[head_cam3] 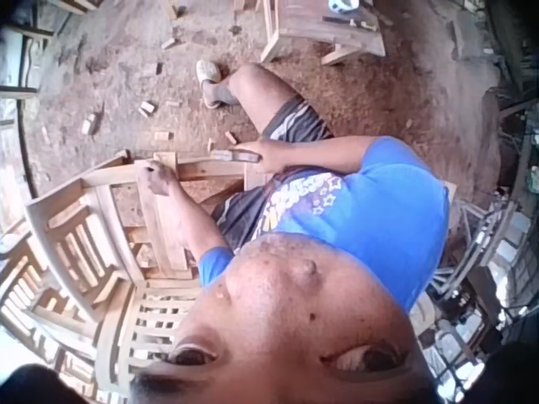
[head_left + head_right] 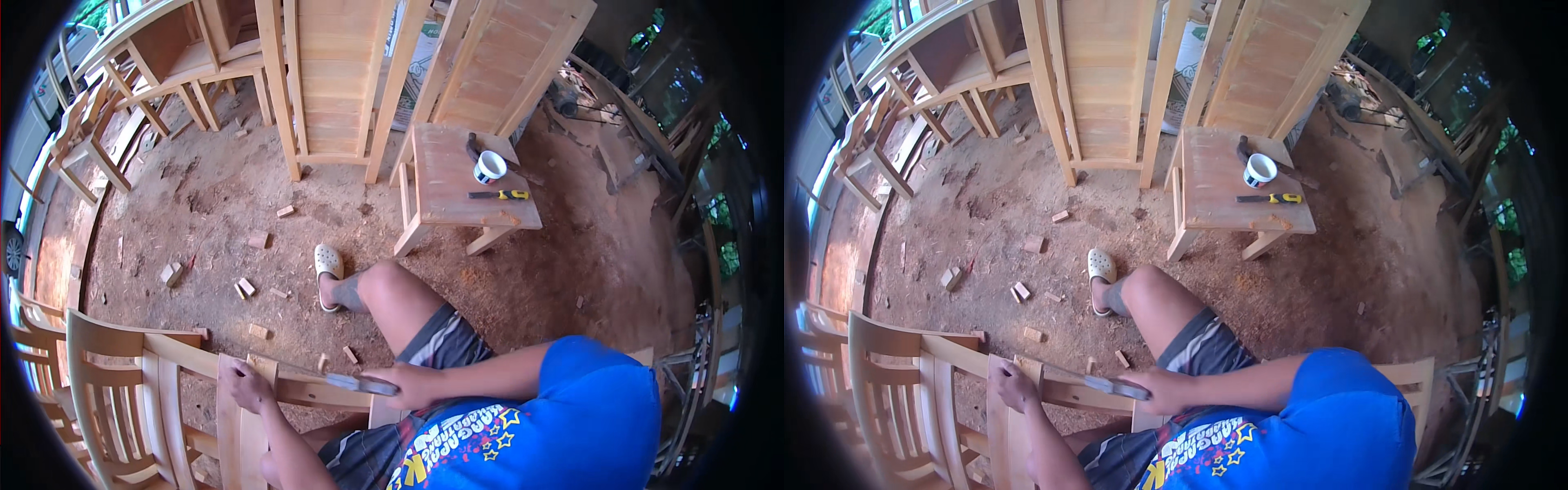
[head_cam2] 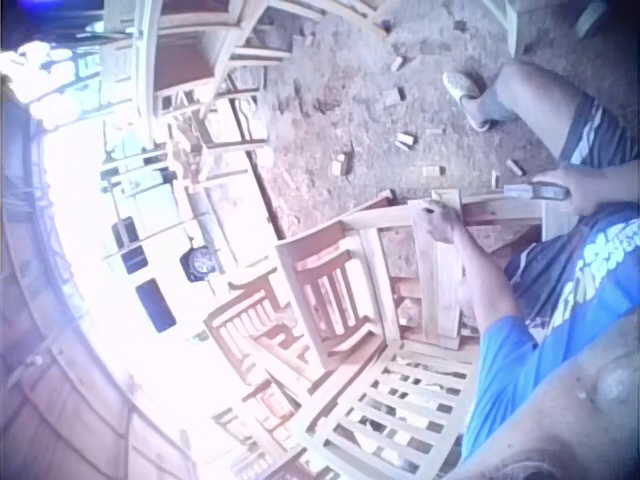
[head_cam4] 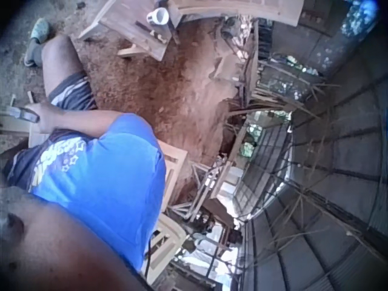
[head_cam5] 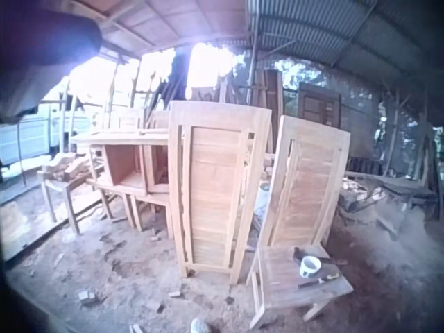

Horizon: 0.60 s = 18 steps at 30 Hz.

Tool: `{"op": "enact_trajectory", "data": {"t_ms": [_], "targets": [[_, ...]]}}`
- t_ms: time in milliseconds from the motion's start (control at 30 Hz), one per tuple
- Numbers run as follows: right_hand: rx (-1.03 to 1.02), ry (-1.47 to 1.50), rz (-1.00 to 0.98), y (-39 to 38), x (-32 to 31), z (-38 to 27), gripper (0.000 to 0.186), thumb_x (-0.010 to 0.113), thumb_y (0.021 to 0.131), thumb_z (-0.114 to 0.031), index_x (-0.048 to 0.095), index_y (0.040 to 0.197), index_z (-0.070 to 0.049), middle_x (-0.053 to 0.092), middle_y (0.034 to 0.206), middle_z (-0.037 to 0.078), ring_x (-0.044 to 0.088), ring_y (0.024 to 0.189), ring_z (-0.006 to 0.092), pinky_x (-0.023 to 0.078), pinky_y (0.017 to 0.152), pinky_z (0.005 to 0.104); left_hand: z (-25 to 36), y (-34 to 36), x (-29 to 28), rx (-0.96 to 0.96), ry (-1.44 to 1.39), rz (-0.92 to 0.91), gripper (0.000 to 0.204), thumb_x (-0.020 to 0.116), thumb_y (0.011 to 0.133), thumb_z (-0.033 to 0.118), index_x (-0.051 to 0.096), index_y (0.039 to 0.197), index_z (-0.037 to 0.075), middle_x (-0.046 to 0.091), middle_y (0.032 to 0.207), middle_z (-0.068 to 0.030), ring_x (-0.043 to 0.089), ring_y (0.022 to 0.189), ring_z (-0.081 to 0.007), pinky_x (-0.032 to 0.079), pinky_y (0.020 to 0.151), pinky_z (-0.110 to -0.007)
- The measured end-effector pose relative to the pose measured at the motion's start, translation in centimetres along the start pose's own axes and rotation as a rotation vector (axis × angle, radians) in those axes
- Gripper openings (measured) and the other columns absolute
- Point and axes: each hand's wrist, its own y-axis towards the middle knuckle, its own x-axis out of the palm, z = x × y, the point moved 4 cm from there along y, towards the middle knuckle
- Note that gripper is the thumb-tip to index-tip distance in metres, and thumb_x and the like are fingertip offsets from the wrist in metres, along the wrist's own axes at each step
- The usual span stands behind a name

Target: Measure, mark, and saw wooden slats to fit into a furniture frame.

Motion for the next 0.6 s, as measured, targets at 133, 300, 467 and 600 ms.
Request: {"op": "enact_trajectory", "data": {"t_ms": [133,300,467,600], "targets": [[0.052,0.003,0.103,-1.5,0.0,0.8,0.07,0.069,0.08,-0.018,0.054,0.148,-0.011,0.073,0.087,0.023,0.076,0.087,0.0344,0.058,0.078,0.0463,2.4,-0.5,-0.3,0.032,-0.065,-0.005,0.046,0.047,0.106,0.044,0.066,0.098,0.003,0.067,0.103,-0.0225,0.064,0.096,-0.0468,0.048,0.085,-0.059],[0.003,0.127,0.378,4.2,-0.7,1.5,0.053,0.073,0.081,-0.02,0.065,0.131,-0.005,0.071,0.084,0.014,0.07,0.075,0.023,0.056,0.071,0.0403,1.7,-1.0,-0.5,0.095,-0.038,0.097,0.042,0.049,0.105,0.041,0.064,0.097,0.004,0.067,0.103,-0.0221,0.063,0.096,-0.0467,0.047,0.084,-0.059],[-0.039,0.491,0.655,1.4,-10.2,-1.0,0.014,0.072,0.094,-0.019,0.07,0.101,-0.006,0.065,0.07,0.0,0.062,0.057,0.01,0.051,0.054,0.0291,2.2,-1.7,0.0,0.292,-0.083,0.167,0.032,0.05,0.105,0.031,0.068,0.112,0.004,0.069,0.12,-0.0158,0.059,0.122,-0.0373,0.044,0.104,-0.05],[-0.173,0.593,0.78,-2.1,-17.3,0.8,0.014,0.071,0.095,-0.016,0.065,0.088,-0.005,0.059,0.063,-0.001,0.055,0.048,0.0104,0.047,0.047,0.0286,5.0,-7.0,3.2,0.125,0.282,0.036,0.069,0.048,0.104,0.054,0.047,0.155,0.008,0.033,0.167,-0.0226,0.028,0.156,-0.0412,0.019,0.122,-0.064]]}}
